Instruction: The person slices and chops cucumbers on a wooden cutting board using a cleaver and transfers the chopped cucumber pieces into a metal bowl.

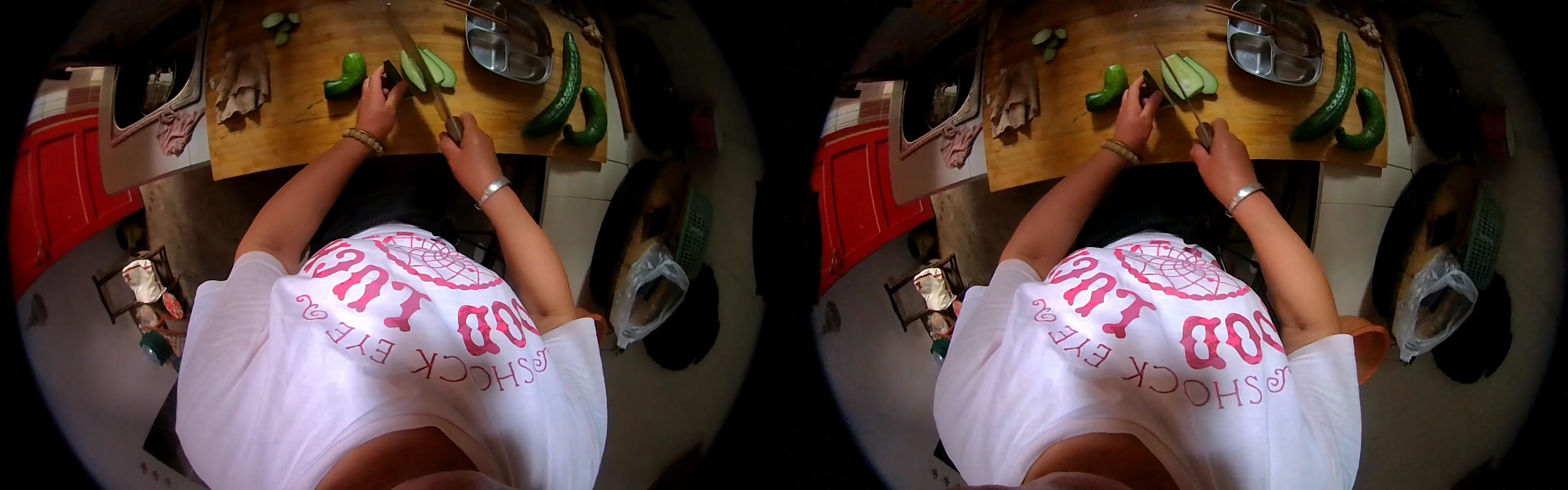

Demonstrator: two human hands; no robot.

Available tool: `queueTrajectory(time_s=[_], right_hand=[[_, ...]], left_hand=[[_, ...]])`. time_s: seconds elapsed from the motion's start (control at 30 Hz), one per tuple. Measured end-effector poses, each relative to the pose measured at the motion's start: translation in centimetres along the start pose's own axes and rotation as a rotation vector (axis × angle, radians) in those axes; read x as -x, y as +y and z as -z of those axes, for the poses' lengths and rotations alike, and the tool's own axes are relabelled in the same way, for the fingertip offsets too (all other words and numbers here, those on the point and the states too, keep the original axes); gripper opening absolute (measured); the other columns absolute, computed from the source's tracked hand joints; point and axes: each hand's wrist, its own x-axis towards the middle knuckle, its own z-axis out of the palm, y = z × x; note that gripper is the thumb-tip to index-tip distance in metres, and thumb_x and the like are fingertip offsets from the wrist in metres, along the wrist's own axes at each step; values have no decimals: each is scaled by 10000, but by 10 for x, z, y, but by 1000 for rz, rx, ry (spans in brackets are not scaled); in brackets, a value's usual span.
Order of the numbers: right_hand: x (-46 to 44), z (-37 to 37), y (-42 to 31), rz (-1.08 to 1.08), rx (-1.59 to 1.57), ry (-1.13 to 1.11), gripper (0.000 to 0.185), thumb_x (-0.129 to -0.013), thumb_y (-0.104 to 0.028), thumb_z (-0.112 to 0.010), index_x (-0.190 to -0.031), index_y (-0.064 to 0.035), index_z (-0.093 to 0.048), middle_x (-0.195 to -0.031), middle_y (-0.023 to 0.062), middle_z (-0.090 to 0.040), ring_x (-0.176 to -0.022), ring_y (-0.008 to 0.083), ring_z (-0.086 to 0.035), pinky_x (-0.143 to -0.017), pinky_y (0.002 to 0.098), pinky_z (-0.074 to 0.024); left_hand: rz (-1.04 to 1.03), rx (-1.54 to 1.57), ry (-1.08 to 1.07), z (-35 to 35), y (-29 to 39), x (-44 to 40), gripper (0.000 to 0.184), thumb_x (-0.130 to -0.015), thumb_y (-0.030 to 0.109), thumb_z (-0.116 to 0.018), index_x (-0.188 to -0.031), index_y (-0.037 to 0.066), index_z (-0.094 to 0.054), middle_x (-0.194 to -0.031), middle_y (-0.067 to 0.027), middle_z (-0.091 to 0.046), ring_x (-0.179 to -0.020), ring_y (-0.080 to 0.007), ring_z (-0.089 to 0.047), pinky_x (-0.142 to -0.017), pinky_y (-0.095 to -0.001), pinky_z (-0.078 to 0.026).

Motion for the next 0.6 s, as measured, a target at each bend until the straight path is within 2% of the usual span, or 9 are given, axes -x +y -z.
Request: queueTrajectory(time_s=[0.03,0.1,0.3,0.43,0.6], right_hand=[[2,3,0,0,0,0,300,-838,-200,-653,-964,17,-487,-820,289,-623,-828,473,-611,-702,508,-484],[6,9,2,6,-22,85,282,-840,-197,-650,-935,12,-488,-785,280,-605,-788,469,-606,-664,496,-471],[19,10,9,-82,-202,36,268,-843,-200,-653,-890,8,-492,-721,233,-574,-689,436,-578,-619,443,-460],[28,7,9,-77,-204,-7,273,-850,-204,-658,-888,7,-489,-730,239,-580,-696,438,-582,-617,443,-461],[41,6,-1,-59,-150,-59,295,-860,-210,-665,-909,14,-479,-743,246,-589,-715,452,-580,-621,455,-458]], left_hand=[[0,0,0,1,-1,0,584,-943,329,-624,-1379,-13,-438,-1192,-180,-529,-966,-241,-557,-858,-346,-464],[-10,65,15,0,-4,-1,580,-944,315,-633,-1382,-12,-439,-1174,-144,-529,-913,-186,-544,-825,-318,-471],[-23,80,23,0,-11,0,581,-939,316,-645,-1377,-12,-449,-1126,-113,-534,-873,-159,-529,-803,-317,-480],[-27,46,63,-1,-6,2,565,-927,310,-659,-1359,0,-469,-1072,-106,-547,-850,-164,-539,-787,-318,-483],[-51,-81,118,-5,2,3,519,-913,325,-652,-1317,34,-505,-1034,-139,-559,-824,-213,-565,-761,-335,-487]])
